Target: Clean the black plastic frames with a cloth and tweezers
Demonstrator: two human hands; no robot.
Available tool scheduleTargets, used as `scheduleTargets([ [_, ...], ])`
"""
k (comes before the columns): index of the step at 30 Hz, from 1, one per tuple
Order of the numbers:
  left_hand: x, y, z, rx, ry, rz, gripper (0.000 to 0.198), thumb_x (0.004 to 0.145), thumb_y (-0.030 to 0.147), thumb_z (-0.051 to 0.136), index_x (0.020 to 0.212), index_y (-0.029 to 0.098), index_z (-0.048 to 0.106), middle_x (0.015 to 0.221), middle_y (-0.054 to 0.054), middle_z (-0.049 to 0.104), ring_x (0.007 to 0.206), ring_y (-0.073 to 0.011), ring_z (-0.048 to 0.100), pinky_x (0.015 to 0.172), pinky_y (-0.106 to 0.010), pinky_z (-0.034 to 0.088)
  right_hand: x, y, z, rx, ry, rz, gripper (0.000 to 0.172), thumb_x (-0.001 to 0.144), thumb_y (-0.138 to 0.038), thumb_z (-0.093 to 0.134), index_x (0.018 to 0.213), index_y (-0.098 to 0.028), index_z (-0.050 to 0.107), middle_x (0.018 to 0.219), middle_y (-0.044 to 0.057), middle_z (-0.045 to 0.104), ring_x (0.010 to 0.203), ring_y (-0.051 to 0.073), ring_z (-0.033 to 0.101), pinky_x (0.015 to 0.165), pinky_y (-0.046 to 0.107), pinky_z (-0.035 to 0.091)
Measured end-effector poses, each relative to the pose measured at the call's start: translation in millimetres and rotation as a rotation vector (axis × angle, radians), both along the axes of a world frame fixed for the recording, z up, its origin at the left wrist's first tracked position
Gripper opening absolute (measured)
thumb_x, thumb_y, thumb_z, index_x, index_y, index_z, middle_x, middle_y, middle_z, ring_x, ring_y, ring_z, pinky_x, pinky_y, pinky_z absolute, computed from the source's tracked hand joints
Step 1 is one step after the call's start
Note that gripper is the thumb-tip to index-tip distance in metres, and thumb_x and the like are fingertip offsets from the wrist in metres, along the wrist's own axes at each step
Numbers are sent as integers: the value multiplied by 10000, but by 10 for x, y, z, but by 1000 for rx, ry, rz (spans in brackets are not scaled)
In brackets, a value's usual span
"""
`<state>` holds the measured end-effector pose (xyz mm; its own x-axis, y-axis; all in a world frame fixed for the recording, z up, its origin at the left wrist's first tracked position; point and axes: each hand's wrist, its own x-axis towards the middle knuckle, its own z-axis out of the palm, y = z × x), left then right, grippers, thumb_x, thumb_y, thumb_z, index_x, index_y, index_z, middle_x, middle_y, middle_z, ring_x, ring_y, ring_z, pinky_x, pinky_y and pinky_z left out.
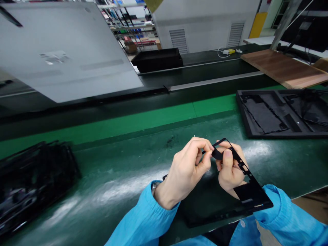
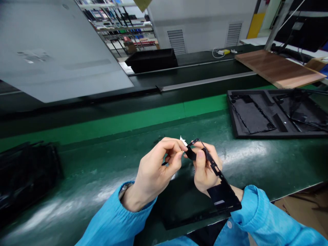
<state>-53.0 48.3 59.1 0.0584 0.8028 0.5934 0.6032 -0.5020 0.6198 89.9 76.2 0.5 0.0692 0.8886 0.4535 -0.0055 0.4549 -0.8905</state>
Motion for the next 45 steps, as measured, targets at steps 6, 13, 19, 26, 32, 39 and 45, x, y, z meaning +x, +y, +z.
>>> scheduleTargets([
  [6, -3, 28, 43, 41, 74, 46, 115, 1043, 114, 612, 1009, 213, 564, 933, 2, 619, 824, -107, 625, 711, -211, 521, 29, -10, -2, 31, -42, 6, 222, 1110, -363, 529, 1225, -242, 675, 756, -17, 734, 454, 111, 578, 501, 263, 532],
  [13, -1, -22, 14, 161, 236, 155, 111, 1023, 124, 682, 1089, 204, 641, 990, -21, 644, 869, -130, 652, 786, -253, 550, 4, 26, -61, 74, -55, -71, 257, 1111, -392, 508, 1225, -234, 675, 774, 3, 761, 431, 120, 584, 499, 274, 560],
  [19, 53, -48, 17, 186, 356, 212, 64, 1054, 144, 619, 1070, 204, 601, 969, -36, 667, 840, -150, 662, 763, -282, 554, 28, 14, -112, 205, -115, -89, 259, 1090, -333, 538, 1283, -232, 679, 927, 55, 815, 636, 180, 763, 667, 344, 670],
  [26, 83, -8, -12, 196, 399, 218, 70, 1072, 133, 536, 1043, 196, 544, 934, -43, 641, 822, -157, 645, 743, -282, 563, 24, 17, -133, 224, -111, -96, 250, 1080, -313, 554, 1266, -225, 695, 941, 63, 820, 682, 196, 791, 679, 340, 677],
  [32, 35, 41, -50, 161, 305, 187, 91, 1063, 152, 549, 1001, 216, 531, 929, -25, 628, 814, -145, 644, 714, -258, 565, -2, 50, -82, 159, -44, -87, 230, 1098, -336, 526, 1228, -230, 684, 809, 14, 797, 481, 128, 658, 601, 290, 637],
  [39, -11, 44, -45, 106, 188, 137, 159, 1010, 80, 606, 992, 220, 534, 952, -12, 625, 853, -125, 641, 727, -227, 548, -39, 68, 25, 118, 50, -33, 218, 1120, -351, 501, 1194, -218, 657, 752, -5, 779, 353, 75, 478, 375, 222, 416],
  [45, -8, 36, 2, 69, 71, 105, 176, 994, 72, 603, 979, 229, 525, 959, 0, 647, 797, -106, 618, 688, -216, 518, -59, 41, 70, 11, 92, -5, 255, 1126, -421, 500, 1162, -213, 643, 747, -4, 769, 361, 77, 467, 365, 228, 390],
])
